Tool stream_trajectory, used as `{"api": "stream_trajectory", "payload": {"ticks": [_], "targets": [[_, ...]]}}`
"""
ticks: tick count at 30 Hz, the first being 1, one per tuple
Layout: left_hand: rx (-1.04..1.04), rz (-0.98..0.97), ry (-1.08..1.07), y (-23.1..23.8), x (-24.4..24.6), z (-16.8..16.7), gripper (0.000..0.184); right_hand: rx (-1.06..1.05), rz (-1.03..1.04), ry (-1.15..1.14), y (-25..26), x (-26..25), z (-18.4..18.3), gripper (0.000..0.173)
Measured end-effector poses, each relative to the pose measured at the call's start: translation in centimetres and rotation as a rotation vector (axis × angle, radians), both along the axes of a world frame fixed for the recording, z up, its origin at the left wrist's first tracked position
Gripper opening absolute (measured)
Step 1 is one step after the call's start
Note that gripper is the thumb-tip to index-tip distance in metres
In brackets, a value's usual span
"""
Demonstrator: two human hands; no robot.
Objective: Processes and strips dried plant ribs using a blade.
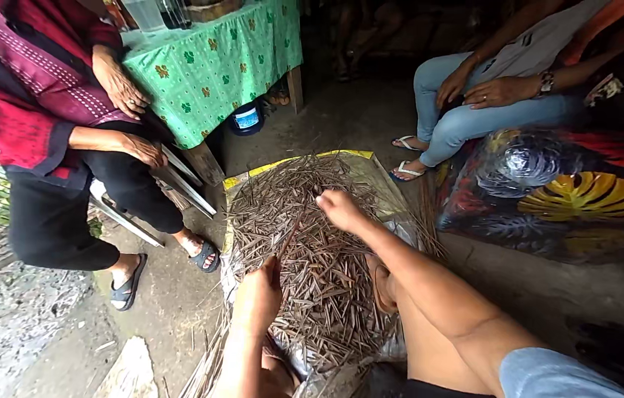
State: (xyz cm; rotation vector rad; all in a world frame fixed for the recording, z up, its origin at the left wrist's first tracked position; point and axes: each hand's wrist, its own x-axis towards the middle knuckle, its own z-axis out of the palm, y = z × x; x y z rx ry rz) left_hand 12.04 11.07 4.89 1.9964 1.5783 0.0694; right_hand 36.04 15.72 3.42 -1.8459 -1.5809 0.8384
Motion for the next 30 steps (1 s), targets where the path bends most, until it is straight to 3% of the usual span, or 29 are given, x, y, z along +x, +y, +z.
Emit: {"api": "stream_trajectory", "payload": {"ticks": [3, 8, 10, 13, 16, 18, 20, 25, 27, 30], "targets": [[-0.006, 0.029, 0.006, 0.1, -0.2, -0.1, 0.035, 0.04, -0.092, 0.129, -0.2, 0.9, 0.2, 0.039], [-0.031, 0.026, -0.041, 0.6, 0.7, -0.3, 0.038, -0.034, 0.46, 0.132, -3.1, -5.0, -0.6, 0.035], [-0.016, 0.02, -0.05, 0.6, 1.0, -0.4, 0.038, 0.021, 0.548, 0.047, -3.2, -5.8, -1.3, 0.036], [-0.021, 0.013, -0.04, 0.7, 1.4, -0.4, 0.039, 0.05, 0.452, -0.049, -2.1, -4.3, -1.7, 0.036], [-0.003, -0.006, -0.05, 0.3, 0.6, -0.2, 0.035, 0.028, 0.11, -0.148, 0.0, -1.0, -1.4, 0.036], [-0.007, -0.007, -0.063, 0.3, 0.1, -0.3, 0.036, 0.03, -0.093, -0.12, 1.1, 1.2, -0.8, 0.039], [-0.033, 0.002, -0.043, 0.5, 0.1, -0.5, 0.035, 0.022, -0.171, -0.022, 1.1, 1.5, -0.4, 0.037], [-0.034, 0.008, -0.056, 0.7, 0.8, -0.4, 0.038, -0.193, 0.057, 0.359, -2.2, -3.1, -0.1, 0.036], [-0.028, 0.007, -0.065, 0.7, 1.1, -0.5, 0.039, -0.247, 0.166, 0.37, -2.8, -4.7, -0.3, 0.036], [0.014, -0.002, -0.07, 0.5, 1.6, -0.8, 0.038, -0.152, 0.191, 0.316, -2.8, -5.3, -1.8, 0.033]]}}
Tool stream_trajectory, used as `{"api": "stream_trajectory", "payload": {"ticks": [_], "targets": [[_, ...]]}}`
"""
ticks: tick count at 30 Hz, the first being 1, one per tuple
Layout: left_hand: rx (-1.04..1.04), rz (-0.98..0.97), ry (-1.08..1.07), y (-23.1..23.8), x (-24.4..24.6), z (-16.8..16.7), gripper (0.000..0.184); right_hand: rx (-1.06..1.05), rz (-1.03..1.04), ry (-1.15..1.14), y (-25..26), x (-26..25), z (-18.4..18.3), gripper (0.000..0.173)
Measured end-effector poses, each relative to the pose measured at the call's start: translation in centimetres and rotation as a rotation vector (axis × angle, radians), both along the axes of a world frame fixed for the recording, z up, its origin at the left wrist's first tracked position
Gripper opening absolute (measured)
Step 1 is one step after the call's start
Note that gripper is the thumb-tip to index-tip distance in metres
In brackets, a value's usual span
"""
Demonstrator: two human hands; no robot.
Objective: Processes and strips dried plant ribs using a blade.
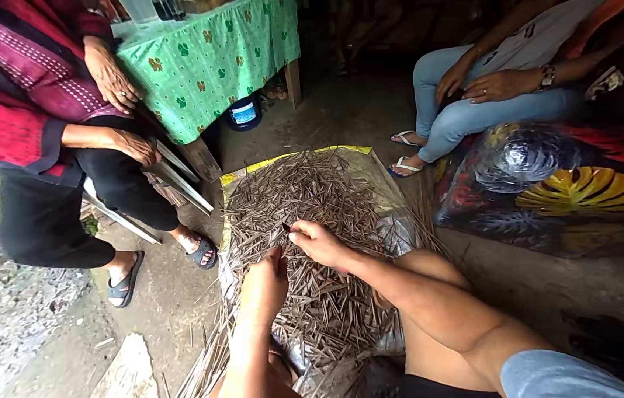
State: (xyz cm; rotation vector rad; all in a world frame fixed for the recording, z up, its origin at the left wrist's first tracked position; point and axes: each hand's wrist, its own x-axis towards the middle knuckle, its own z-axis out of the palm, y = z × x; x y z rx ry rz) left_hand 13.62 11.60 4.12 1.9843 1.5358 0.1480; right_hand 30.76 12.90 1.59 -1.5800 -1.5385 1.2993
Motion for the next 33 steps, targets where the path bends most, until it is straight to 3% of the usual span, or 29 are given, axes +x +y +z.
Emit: {"api": "stream_trajectory", "payload": {"ticks": [4, 11, 13, 18, 24, 26, 29, 31, 33], "targets": [[0.031, -0.034, -0.017, -0.1, 0.0, -0.3, 0.035, 0.111, -0.102, -0.032, 0.6, 0.7, -0.6, 0.027], [-0.003, -0.071, 0.028, -0.3, -0.3, -0.1, 0.035, 0.161, -0.289, -0.072, 2.2, 3.9, 0.2, 0.031], [-0.009, -0.05, 0.042, -0.3, -0.3, -0.1, 0.036, 0.183, -0.203, -0.077, 1.6, 3.5, 0.6, 0.03], [-0.019, 0.024, 0.07, -0.2, -0.1, 0.2, 0.037, 0.259, 0.288, -0.178, -1.5, 0.1, 0.5, 0.035], [0.02, 0.026, 0.064, 0.0, 0.7, -0.1, 0.037, 0.343, 0.355, -0.286, 0.0, 1.0, -0.1, 0.036], [0.047, 0.016, 0.035, -0.1, 0.5, -0.3, 0.036, 0.324, 0.281, -0.333, 0.6, 1.7, 0.1, 0.036], [0.047, -0.013, 0.016, -0.6, -0.3, -0.2, 0.036, 0.284, -0.113, -0.391, 2.2, 4.9, 0.1, 0.036], [0.014, 0.005, 0.046, -0.4, -0.8, -0.2, 0.039, 0.281, -0.386, -0.353, 2.8, 6.7, 0.7, 0.039], [-0.022, 0.018, 0.065, -0.1, -0.8, -0.3, 0.039, 0.22, -0.461, -0.242, 2.6, 6.6, 1.5, 0.039]]}}
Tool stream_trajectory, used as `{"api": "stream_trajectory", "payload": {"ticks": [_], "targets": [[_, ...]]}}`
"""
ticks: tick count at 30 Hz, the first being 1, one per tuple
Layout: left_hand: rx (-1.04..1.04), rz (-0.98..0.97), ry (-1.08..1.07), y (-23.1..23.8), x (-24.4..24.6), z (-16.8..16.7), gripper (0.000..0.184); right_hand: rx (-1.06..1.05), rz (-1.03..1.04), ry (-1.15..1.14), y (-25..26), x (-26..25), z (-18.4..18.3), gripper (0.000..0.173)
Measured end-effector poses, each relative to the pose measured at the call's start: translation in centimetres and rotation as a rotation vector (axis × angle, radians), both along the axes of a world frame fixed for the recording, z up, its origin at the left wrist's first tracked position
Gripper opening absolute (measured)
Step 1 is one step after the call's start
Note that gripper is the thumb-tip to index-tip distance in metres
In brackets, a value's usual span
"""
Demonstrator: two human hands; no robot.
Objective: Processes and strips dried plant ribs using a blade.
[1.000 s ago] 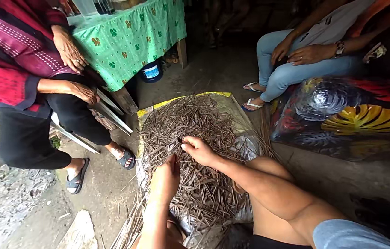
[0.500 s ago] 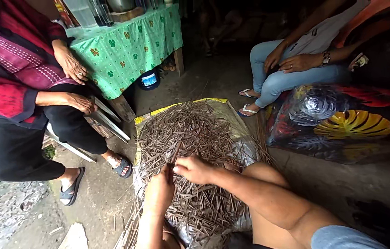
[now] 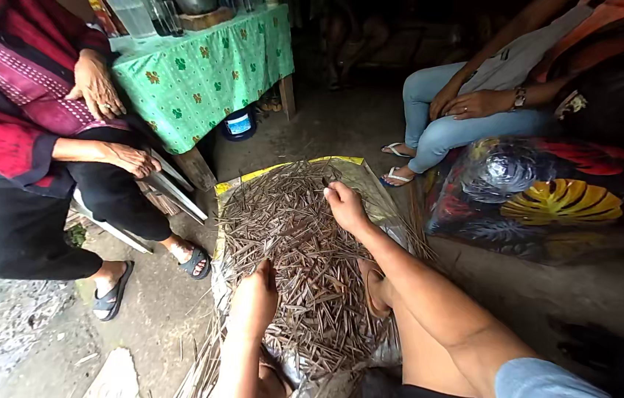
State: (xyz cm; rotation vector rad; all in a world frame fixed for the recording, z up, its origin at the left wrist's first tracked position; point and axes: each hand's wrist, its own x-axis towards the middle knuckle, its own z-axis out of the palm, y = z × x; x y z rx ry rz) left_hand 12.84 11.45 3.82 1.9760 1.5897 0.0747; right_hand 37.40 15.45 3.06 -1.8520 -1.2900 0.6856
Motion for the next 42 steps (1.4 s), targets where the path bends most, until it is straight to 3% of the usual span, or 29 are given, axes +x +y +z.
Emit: {"api": "stream_trajectory", "payload": {"ticks": [4, 6, 8, 14, 20, 30, 37, 42], "targets": [[-0.002, -0.021, -0.035, 0.2, 0.6, -0.2, 0.035, -0.32, 0.271, 0.443, -1.8, -4.5, 0.3, 0.034], [0.016, -0.045, -0.068, 0.2, 1.0, -0.2, 0.035, -0.384, 0.384, 0.591, -2.1, -5.9, 0.0, 0.031], [0.016, -0.065, -0.08, 0.2, 1.0, -0.2, 0.036, -0.362, 0.368, 0.636, -1.8, -6.1, -0.2, 0.03], [-0.054, -0.096, -0.059, 0.1, -0.1, -0.1, 0.035, -0.217, 0.249, 0.348, -0.2, -3.4, -0.5, 0.031], [-0.041, -0.021, -0.086, 0.3, 0.0, 0.2, 0.036, -0.105, 0.713, 0.076, -3.5, -6.8, -1.0, 0.034], [-0.016, 0.021, -0.056, 0.2, 0.8, 0.3, 0.037, 0.007, 0.83, -0.144, -2.7, -6.3, -1.8, 0.035], [-0.027, 0.062, 0.023, 0.5, 2.0, 1.1, 0.04, -0.045, 0.774, -0.171, -2.2, -6.2, -1.4, 0.036], [0.02, 0.088, -0.043, 0.3, 1.9, 0.6, 0.038, -0.088, 0.68, 0.033, -2.8, -7.0, -1.8, 0.032]]}}
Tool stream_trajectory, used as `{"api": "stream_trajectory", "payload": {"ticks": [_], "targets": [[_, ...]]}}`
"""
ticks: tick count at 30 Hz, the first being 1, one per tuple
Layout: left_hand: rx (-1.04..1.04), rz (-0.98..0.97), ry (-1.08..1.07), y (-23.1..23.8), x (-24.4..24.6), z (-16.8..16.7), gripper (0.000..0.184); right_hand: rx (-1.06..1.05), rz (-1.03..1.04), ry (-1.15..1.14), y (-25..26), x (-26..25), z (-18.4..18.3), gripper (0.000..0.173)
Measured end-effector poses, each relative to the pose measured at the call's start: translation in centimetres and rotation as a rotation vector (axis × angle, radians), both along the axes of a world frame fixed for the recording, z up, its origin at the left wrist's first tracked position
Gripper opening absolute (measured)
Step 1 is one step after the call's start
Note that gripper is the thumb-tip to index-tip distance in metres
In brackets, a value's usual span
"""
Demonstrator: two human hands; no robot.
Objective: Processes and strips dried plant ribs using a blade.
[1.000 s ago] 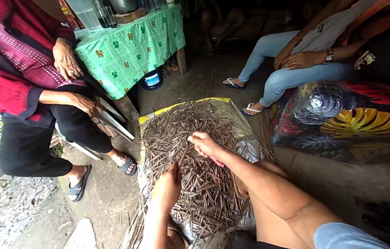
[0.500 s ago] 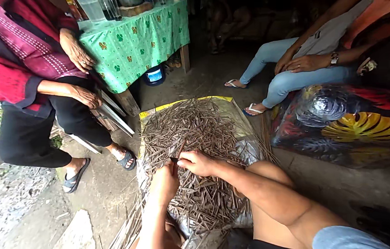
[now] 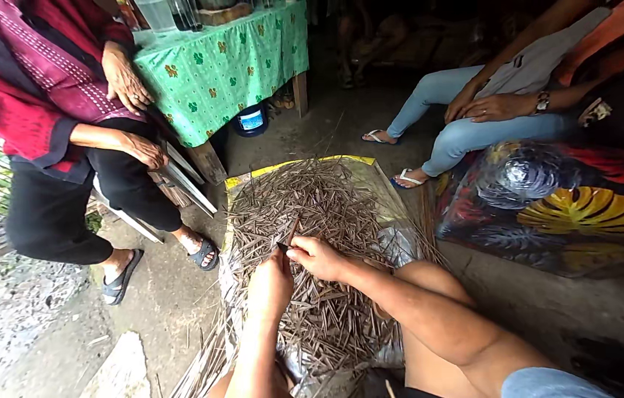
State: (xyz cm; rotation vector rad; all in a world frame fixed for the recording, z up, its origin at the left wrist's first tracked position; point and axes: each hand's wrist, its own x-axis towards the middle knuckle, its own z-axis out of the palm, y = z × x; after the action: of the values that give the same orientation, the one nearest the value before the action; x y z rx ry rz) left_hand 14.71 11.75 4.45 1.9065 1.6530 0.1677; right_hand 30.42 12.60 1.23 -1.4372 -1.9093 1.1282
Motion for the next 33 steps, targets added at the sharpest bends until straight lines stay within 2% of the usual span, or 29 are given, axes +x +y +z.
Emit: {"api": "stream_trajectory", "payload": {"ticks": [7, 10, 12, 13, 15, 17, 20, 23, 25, 27, 30, 31, 33], "targets": [[0.036, -0.038, -0.162, 0.1, -0.8, -1.0, 0.034, 0.254, 0.078, -0.204, 0.1, 1.4, -0.2, 0.038], [0.038, -0.045, -0.127, -0.4, -1.0, -0.4, 0.033, 0.163, -0.247, -0.334, 1.3, 3.4, 1.4, 0.035], [0.045, -0.038, -0.14, -0.5, -1.4, -0.4, 0.032, 0.232, -0.475, -0.311, 2.1, 5.4, 1.9, 0.035], [0.044, -0.029, -0.143, -0.5, -1.5, -0.4, 0.032, 0.295, -0.517, -0.242, 2.1, 5.7, 2.2, 0.034], [0.025, -0.016, -0.137, -0.2, -1.4, -0.4, 0.032, 0.241, -0.413, -0.079, 1.4, 4.7, 2.4, 0.032], [0.012, -0.018, -0.126, -0.1, -1.1, -0.4, 0.033, 0.064, -0.18, 0.045, 0.2, 2.5, 2.1, 0.033], [0.027, -0.026, -0.117, -0.2, -0.7, -0.4, 0.034, 0.035, 0.056, -0.03, -0.5, 0.2, 1.2, 0.036], [0.03, -0.034, -0.084, -0.3, -0.6, -0.4, 0.035, 0.098, 0.085, -0.176, -0.1, 0.6, 0.9, 0.037], [0.02, -0.057, -0.077, -0.4, -0.7, -0.2, 0.035, 0.123, -0.038, -0.253, 0.7, 1.6, 1.0, 0.034], [0.023, -0.074, -0.085, -0.6, -1.0, -0.1, 0.033, 0.171, -0.265, -0.289, 1.9, 3.5, 0.8, 0.034], [0.05, -0.046, -0.113, -0.8, -1.7, -0.1, 0.033, 0.222, -0.556, -0.216, 2.5, 5.3, 1.5, 0.036], [0.051, -0.036, -0.112, -0.7, -1.7, -0.1, 0.033, 0.178, -0.563, -0.143, 2.2, 5.0, 1.8, 0.035], [0.035, -0.035, -0.1, -0.5, -1.7, -0.1, 0.033, -0.037, -0.442, 0.047, 1.1, 3.3, 2.2, 0.036]]}}
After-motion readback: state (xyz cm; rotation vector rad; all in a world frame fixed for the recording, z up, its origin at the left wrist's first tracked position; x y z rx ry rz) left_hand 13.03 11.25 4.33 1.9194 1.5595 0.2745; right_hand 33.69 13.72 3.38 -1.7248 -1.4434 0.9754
